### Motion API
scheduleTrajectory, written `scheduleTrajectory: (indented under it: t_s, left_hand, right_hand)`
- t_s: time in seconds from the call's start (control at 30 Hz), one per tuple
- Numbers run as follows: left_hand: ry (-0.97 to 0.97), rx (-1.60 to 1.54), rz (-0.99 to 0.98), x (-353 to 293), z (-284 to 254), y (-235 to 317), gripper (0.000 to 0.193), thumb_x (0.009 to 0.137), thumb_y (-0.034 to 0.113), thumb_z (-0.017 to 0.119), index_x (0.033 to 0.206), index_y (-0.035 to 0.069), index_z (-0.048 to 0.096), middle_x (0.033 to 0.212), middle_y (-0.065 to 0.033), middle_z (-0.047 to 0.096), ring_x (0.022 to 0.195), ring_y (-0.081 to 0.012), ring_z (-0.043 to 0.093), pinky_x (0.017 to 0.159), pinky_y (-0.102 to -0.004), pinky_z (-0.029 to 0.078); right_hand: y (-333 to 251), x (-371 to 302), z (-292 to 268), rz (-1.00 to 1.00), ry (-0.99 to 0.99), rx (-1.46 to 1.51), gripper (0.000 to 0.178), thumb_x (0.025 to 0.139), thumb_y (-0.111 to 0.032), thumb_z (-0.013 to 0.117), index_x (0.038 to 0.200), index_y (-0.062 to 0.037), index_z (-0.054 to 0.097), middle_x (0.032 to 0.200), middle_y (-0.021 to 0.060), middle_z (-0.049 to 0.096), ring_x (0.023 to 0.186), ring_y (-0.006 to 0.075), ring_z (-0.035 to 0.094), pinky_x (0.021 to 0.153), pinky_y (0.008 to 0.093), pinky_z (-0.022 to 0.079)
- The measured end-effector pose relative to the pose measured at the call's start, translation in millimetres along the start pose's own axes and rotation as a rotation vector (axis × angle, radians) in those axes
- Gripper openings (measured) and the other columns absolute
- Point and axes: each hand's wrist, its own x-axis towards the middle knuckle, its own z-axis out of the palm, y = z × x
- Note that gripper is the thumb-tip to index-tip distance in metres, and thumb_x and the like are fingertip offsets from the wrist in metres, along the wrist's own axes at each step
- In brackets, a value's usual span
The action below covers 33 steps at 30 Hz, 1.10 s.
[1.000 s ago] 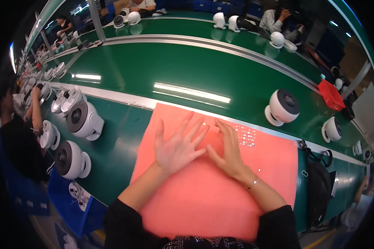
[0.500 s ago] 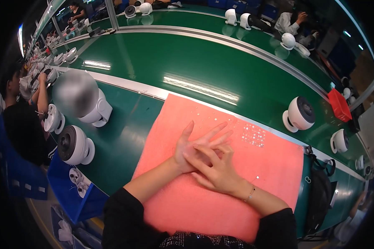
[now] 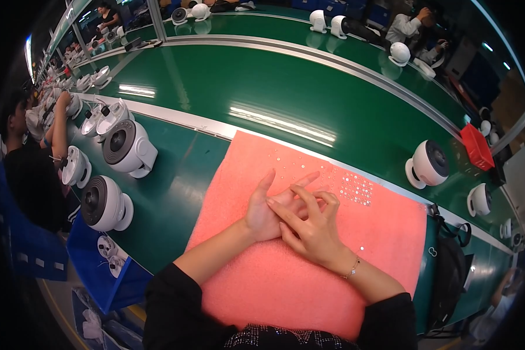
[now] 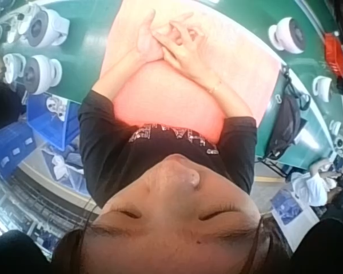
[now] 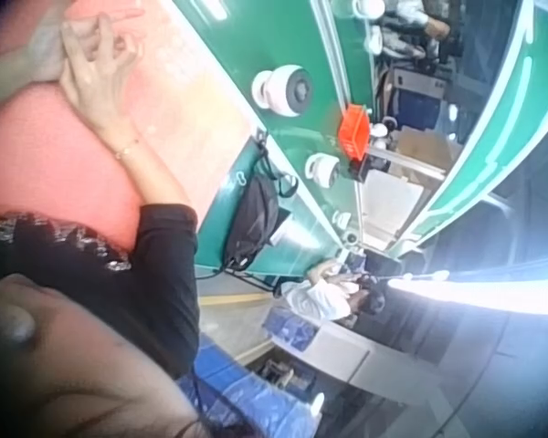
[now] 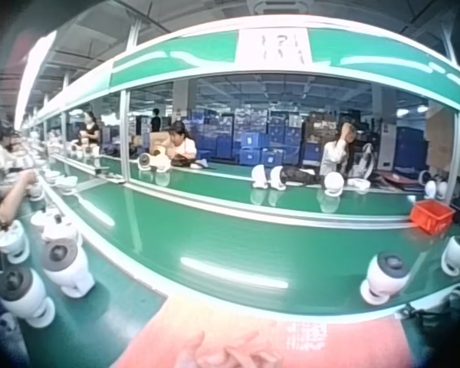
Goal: Assembling and inspecting internal components and outer housings of security cameras on a production line.
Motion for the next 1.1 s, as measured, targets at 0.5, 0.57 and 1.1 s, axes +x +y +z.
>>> scheduleTrajectory:
  t_s: [0.5,0.57,1.1]
  left_hand:
    - [-0.013,0.322,0.09,-6.1,-23.0,-23.3,0.062,0.092,0.046,0.035,0.135,0.002,0.033,0.133,-0.0145,0.043,0.122,-0.027,0.043,0.106,-0.0415,0.031]
    - [-0.009,0.326,0.039,-6.2,-17.7,-18.7,0.062,0.091,0.042,0.031,0.138,0.002,0.028,0.136,-0.0193,0.038,0.125,-0.0266,0.04,0.106,-0.038,0.03]
    - [0.081,0.348,-0.027,-2.5,-16.6,-18.7,0.049,0.094,0.027,0.028,0.141,0.01,0.028,0.127,-0.0094,0.046,0.098,-0.0057,0.052,0.073,-0.0156,0.044]
  right_hand:
    - [-17.7,-3.3,-1.9,-0.006,-0.034,0.271,0.034,0.063,-0.021,0.078,0.088,-0.0057,0.061,0.104,0.009,0.057,0.099,0.0329,0.04,0.088,0.0434,0.03]
    - [-15.9,-3.0,-1.3,0.007,-0.018,0.289,0.029,0.062,-0.017,0.078,0.083,-0.0062,0.061,0.099,0.0083,0.057,0.098,0.0324,0.04,0.086,0.0428,0.031]
    - [-4.0,1.8,4.1,0.046,0.043,0.394,0.023,0.062,-0.004,0.074,0.066,-0.0056,0.051,0.071,0.0059,0.048,0.08,0.0283,0.04,0.075,0.0407,0.03]
